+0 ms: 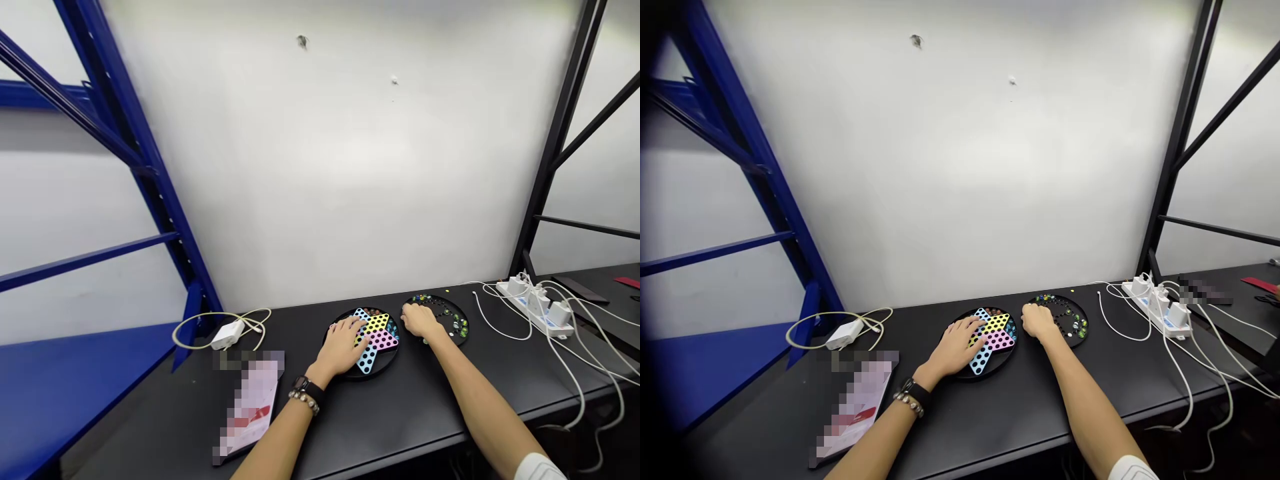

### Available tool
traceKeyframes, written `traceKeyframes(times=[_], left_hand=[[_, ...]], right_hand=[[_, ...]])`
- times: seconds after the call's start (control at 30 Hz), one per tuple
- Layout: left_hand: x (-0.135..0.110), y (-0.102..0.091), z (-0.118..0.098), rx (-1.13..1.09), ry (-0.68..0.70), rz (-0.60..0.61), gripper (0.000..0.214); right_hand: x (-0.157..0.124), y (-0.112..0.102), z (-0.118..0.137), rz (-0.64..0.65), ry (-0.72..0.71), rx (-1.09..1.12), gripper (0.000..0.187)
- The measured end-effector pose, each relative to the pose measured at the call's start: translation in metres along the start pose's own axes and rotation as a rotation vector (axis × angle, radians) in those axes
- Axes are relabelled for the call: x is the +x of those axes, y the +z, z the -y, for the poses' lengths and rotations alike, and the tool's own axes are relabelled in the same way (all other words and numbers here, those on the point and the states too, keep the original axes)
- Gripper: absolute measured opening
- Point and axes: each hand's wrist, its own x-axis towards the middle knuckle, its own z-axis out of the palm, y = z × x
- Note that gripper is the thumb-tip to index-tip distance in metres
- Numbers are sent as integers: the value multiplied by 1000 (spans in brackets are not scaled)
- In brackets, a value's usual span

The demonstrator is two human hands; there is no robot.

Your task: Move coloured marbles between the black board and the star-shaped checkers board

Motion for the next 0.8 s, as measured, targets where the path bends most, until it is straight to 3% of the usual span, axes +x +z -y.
traceKeyframes(times=[0.17, 0.3, 0.37, 0.47, 0.53, 0.67, 0.8], left_hand=[[0, 0, 0, -1, 4, -3, 42], [1, 3, 3, 13, 17, -14, 42], [2, 5, 5, 19, 22, -18, 43], [2, 9, 7, 25, 23, -26, 44], [2, 10, 8, 31, 27, -26, 44], [2, 11, 8, 32, 37, -32, 43], [2, 11, 8, 28, 27, -32, 43]], right_hand=[[3, 0, -7, -13, -23, 105, 22], [4, -8, -11, -42, -162, 500, 26], [0, -13, -6, 51, -296, 679, 27], [-9, -18, 11, 351, -510, 627, 21], [-15, -16, 25, 462, -567, 516, 14], [-21, -9, 45, 506, -473, 400, 15], [-21, -6, 46, 501, -465, 431, 22]])
